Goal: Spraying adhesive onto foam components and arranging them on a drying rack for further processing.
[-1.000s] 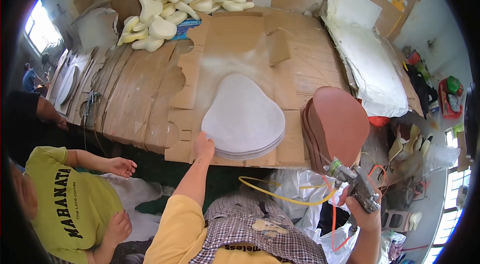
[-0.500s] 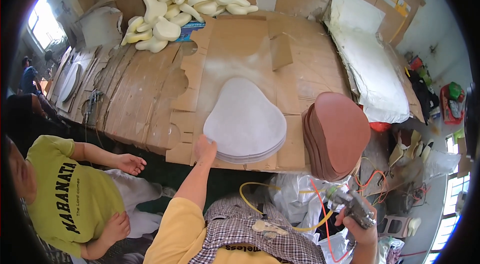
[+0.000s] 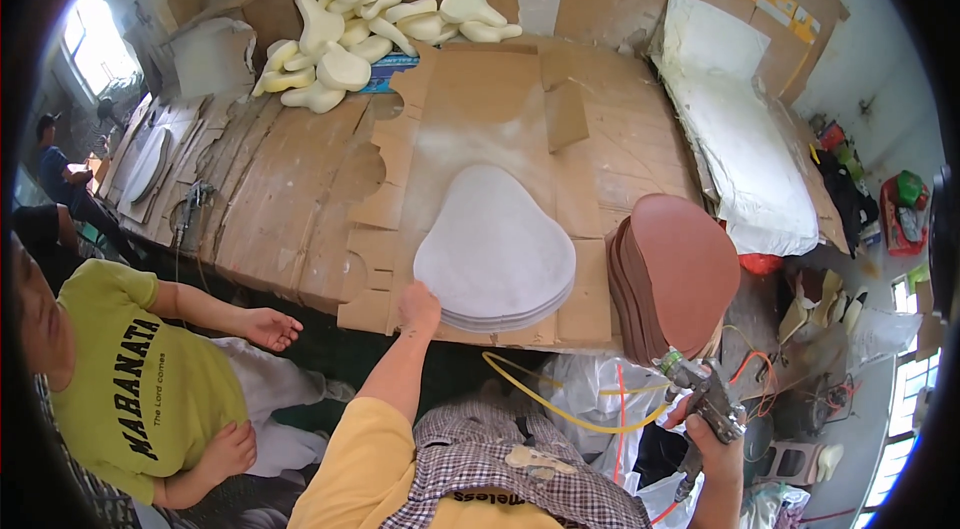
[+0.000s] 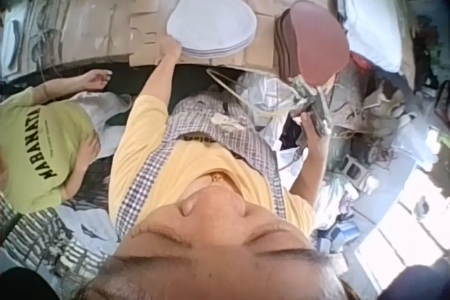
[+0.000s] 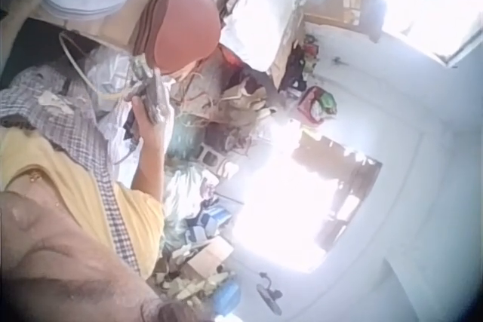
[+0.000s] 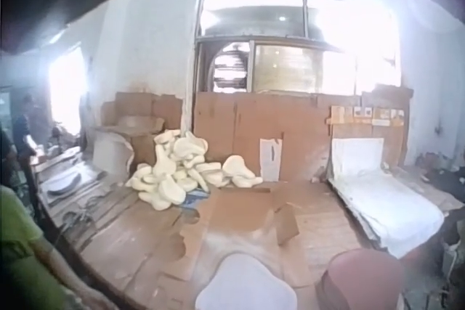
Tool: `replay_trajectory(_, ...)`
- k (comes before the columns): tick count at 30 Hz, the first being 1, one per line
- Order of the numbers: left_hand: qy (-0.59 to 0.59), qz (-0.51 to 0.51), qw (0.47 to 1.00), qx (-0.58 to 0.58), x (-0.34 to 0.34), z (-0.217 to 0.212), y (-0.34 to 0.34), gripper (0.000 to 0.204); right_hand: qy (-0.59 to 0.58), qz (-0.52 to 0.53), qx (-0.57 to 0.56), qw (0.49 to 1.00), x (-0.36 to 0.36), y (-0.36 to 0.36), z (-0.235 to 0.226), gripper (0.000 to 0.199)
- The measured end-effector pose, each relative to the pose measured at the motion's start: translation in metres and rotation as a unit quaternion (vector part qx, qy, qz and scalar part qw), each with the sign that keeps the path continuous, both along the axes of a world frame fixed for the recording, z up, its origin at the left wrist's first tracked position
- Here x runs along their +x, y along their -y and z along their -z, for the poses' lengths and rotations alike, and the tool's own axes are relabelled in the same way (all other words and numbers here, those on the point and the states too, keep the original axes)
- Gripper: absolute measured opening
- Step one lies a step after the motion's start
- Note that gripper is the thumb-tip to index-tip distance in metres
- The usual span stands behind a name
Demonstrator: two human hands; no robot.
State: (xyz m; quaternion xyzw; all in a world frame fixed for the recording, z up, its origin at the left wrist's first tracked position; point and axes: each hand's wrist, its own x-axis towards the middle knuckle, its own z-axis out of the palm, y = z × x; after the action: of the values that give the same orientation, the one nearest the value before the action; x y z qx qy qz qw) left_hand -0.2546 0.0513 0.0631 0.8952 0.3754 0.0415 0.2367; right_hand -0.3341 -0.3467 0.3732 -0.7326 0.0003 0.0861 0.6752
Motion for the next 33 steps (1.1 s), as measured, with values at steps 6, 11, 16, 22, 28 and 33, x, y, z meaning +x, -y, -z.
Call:
replay_trajectory(6, 0.03, -0.02, 0.982, -0.185, 0.005, -0.008, -0.01, 0.017, -0.015, -0.029, -0.045, 0.998, -0.005, -0.006, 0.001, 0.061)
replay_trajectory(11, 0.304, -0.048, 0.73, -0.61, -0.018, -0.083, -0.038, 0.012, -0.009, -0.042, -0.07, 0.997, -0.006, 0.006, 0.004, 0.06)
replay_trajectory(16, 0.478, -0.138, 0.571, -0.653, -0.065, -0.158, -0.087, 0.016, -0.031, -0.066, -0.054, 0.996, -0.009, 0.011, -0.002, 0.058)
replay_trajectory(22, 0.548, -0.078, 0.514, -0.655, -0.122, -0.226, -0.105, 0.033, -0.048, -0.088, -0.007, 0.995, -0.02, 0.009, -0.007, 0.057)
replay_trajectory(28, 0.497, 0.04, 0.533, -0.684, -0.184, -0.199, -0.162, 0.038, -0.011, -0.007, -0.071, 0.997, -0.03, 0.019, -0.025, 0.063)
replay_trajectory(33, 0.354, 0.191, 0.578, -0.71, -0.213, -0.193, -0.185, 0.037, -0.061, -0.099, -0.039, 0.992, -0.039, 0.019, -0.015, 0.062)
